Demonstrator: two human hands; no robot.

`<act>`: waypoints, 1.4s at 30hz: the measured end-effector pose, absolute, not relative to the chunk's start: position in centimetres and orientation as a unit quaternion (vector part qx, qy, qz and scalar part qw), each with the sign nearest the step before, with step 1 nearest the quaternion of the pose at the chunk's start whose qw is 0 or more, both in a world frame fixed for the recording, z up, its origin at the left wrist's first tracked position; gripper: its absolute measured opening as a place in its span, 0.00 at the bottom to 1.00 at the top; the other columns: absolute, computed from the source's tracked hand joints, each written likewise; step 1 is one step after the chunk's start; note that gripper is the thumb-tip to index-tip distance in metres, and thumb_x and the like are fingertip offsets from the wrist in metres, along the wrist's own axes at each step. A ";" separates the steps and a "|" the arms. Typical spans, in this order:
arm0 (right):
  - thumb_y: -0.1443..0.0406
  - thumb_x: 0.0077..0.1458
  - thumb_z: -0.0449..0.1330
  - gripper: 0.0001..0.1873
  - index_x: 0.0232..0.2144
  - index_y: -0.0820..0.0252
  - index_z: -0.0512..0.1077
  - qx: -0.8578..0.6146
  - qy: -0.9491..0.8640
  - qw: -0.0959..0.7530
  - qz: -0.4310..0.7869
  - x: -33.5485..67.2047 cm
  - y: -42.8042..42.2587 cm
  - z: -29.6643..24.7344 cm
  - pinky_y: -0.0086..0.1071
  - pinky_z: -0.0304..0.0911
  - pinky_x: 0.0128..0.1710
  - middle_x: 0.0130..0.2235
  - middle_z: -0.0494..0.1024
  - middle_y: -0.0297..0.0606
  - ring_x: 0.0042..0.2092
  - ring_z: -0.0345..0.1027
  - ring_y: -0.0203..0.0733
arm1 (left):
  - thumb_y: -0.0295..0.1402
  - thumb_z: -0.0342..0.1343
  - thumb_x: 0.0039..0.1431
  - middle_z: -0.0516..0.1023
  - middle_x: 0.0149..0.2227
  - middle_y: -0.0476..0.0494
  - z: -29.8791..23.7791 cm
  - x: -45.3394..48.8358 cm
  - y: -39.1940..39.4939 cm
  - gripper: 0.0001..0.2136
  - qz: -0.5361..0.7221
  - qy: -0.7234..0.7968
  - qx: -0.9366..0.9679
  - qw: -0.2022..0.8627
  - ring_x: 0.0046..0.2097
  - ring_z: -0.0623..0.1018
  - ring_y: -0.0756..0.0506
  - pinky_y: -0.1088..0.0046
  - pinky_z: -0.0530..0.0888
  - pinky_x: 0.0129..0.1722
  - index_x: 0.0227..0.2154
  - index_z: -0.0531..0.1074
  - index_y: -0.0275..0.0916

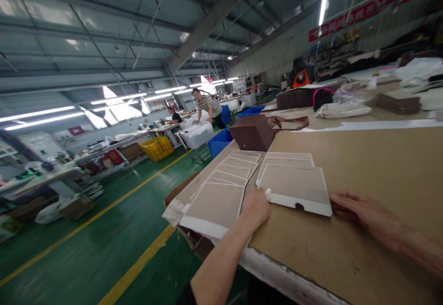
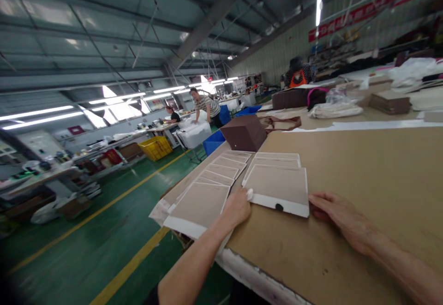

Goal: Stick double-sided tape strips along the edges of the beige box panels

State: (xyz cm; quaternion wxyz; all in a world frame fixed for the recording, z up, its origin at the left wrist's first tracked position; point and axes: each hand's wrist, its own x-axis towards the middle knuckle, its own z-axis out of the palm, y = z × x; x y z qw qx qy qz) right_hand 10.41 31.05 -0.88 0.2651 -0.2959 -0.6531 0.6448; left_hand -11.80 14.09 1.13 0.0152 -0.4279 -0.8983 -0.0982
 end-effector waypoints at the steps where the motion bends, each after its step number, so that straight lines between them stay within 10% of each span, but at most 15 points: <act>1: 0.53 0.43 0.67 0.18 0.33 0.57 0.72 -0.303 -0.628 0.263 0.666 10.4 30.7 -0.8 0.37 0.72 0.42 0.41 0.80 0.43 0.42 0.75 0.50 | 0.36 0.54 0.63 0.75 0.46 0.41 1.3 -11.6 13.7 0.12 -0.099 -0.895 -0.434 0.014 0.44 0.76 0.44 0.61 0.76 0.43 0.46 0.70 0.35; 10: 0.56 0.36 0.70 0.28 0.41 0.56 0.67 -0.359 -0.633 0.276 0.628 12.6 28.5 -0.4 0.34 0.69 0.32 0.34 0.78 0.39 0.35 0.73 0.46 | 0.24 0.51 0.60 0.75 0.48 0.38 2.7 -8.3 9.0 0.12 -0.089 -0.867 -0.490 0.010 0.44 0.78 0.43 0.62 0.76 0.45 0.46 0.69 0.37; 16: 0.47 0.38 0.65 0.32 0.43 0.57 0.67 -0.386 -0.682 0.222 0.580 16.9 24.6 -0.5 0.35 0.67 0.34 0.35 0.79 0.38 0.35 0.72 0.46 | 0.21 0.52 0.52 0.58 0.65 0.44 1.6 -2.6 4.8 0.24 -0.120 -0.793 -0.598 0.008 0.56 0.72 0.42 0.65 0.73 0.54 0.52 0.67 0.44; 27: 0.47 0.39 0.67 0.32 0.43 0.55 0.66 -0.382 -0.626 0.236 0.638 18.2 22.0 -1.5 0.33 0.68 0.36 0.37 0.77 0.37 0.38 0.71 0.45 | 0.29 0.45 0.66 0.77 0.47 0.40 -2.3 0.9 6.2 0.12 -0.242 -0.605 -0.734 0.190 0.41 0.79 0.46 0.70 0.79 0.38 0.47 0.70 0.36; 42: 0.45 0.25 0.68 0.34 0.35 0.54 0.68 -0.422 -0.624 0.255 0.607 17.9 21.4 -0.3 0.32 0.70 0.32 0.31 0.76 0.37 0.34 0.71 0.45 | 0.29 0.46 0.65 0.78 0.41 0.45 -3.0 1.1 5.4 0.07 -0.250 -0.604 -0.731 0.195 0.35 0.78 0.48 0.71 0.77 0.34 0.39 0.69 0.38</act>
